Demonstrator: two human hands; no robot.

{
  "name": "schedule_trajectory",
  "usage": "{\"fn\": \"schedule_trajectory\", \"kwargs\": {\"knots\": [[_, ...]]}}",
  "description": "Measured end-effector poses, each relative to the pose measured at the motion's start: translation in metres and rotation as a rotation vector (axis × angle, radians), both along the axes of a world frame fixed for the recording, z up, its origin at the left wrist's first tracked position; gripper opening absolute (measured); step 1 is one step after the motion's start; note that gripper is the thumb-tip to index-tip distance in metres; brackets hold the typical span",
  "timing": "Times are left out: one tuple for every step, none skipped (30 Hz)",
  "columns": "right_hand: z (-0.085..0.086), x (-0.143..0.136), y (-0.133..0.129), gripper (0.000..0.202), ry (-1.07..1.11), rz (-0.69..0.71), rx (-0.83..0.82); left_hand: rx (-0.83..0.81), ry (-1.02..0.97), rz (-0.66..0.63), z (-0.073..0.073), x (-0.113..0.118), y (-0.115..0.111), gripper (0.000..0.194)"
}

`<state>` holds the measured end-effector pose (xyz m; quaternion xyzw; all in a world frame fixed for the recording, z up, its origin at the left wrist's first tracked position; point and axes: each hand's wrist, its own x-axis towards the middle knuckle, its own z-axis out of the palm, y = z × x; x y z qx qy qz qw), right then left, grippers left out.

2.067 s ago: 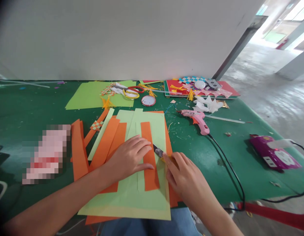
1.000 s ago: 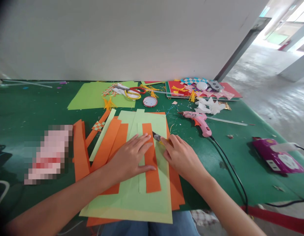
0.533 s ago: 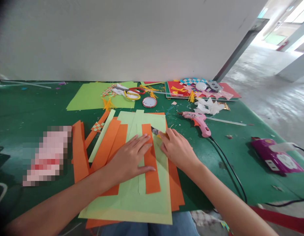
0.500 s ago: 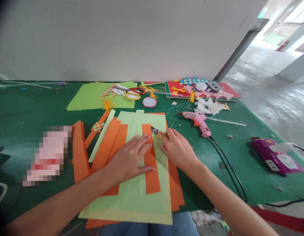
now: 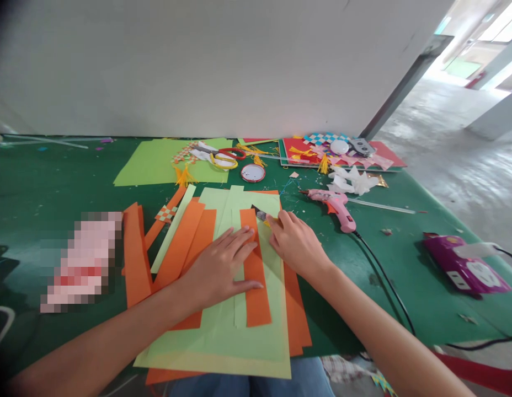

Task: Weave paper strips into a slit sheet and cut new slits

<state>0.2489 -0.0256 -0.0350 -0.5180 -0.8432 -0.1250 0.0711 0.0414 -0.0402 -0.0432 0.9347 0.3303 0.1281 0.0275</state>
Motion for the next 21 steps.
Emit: {"fn": "schedule_trajectory", "kwargs": {"knots": [[0.000,0.000,0.001,0.039,-0.005,-0.004,0.002,0.002,0.000,-0.002,0.000,0.000,0.000,0.076],[0.000,0.001,0.002,0.038,-0.010,-0.012,0.002,0.004,0.000,-0.003,0.000,0.000,0.001,0.076],[0.000,0.002,0.003,0.038,-0.014,-0.027,0.003,0.007,-0.001,-0.004,0.000,0.000,0.001,0.076],[0.001,0.003,0.003,0.038,-0.019,-0.051,0.005,0.012,-0.003,-0.005,-0.001,0.000,0.001,0.076],[0.002,0.004,0.002,0.039,-0.025,-0.081,0.010,0.017,-0.005,-0.005,-0.001,0.000,0.001,0.076],[0.003,0.005,0.001,0.040,-0.031,-0.114,0.021,0.023,-0.009,-0.004,-0.002,0.000,0.000,0.076],[0.004,0.006,-0.001,0.040,-0.036,-0.142,0.038,0.029,-0.012,-0.005,-0.003,0.000,0.000,0.076],[0.006,0.006,-0.004,0.041,-0.034,-0.159,0.060,0.035,-0.017,-0.007,-0.003,0.000,-0.001,0.076],[0.008,0.007,-0.009,0.040,-0.024,-0.156,0.082,0.039,-0.022,-0.009,-0.003,0.000,-0.001,0.075],[0.010,0.007,-0.014,0.039,-0.002,-0.138,0.102,0.040,-0.029,-0.011,-0.003,-0.001,-0.001,0.074],[0.012,0.006,-0.022,0.038,0.035,-0.104,0.112,0.038,-0.040,-0.012,-0.002,-0.002,-0.001,0.073],[0.013,0.005,-0.030,0.037,0.076,-0.051,0.101,0.036,-0.053,-0.007,0.000,-0.003,0.000,0.070],[0.014,0.003,-0.040,0.035,0.117,0.007,0.084,0.034,-0.076,0.003,0.003,-0.004,0.002,0.066],[0.014,0.000,-0.051,0.034,0.147,0.063,0.048,0.035,-0.094,0.033,0.007,-0.005,0.004,0.060],[0.013,-0.003,-0.062,0.035,0.174,0.134,0.000,0.048,-0.119,0.084,0.011,-0.007,0.007,0.054],[0.012,-0.006,-0.073,0.041,0.190,0.193,-0.054,0.067,-0.152,0.162,0.015,-0.008,0.010,0.047],[0.011,-0.010,-0.083,0.051,0.190,0.227,-0.106,0.082,-0.179,0.238,0.018,-0.010,0.013,0.039],[0.009,-0.014,-0.092,0.062,0.193,0.246,-0.137,0.091,-0.187,0.295,0.022,-0.012,0.016,0.035],[0.007,-0.017,-0.099,0.070,0.193,0.255,-0.168,0.099,-0.186,0.327,0.024,-0.014,0.019,0.031],[0.005,-0.021,-0.105,0.074,0.200,0.255,-0.182,0.108,-0.180,0.346,0.026,-0.016,0.021,0.029],[0.004,-0.025,-0.109,0.075,0.202,0.246,-0.197,0.114,-0.171,0.358,0.028,-0.018,0.024,0.028]]}}
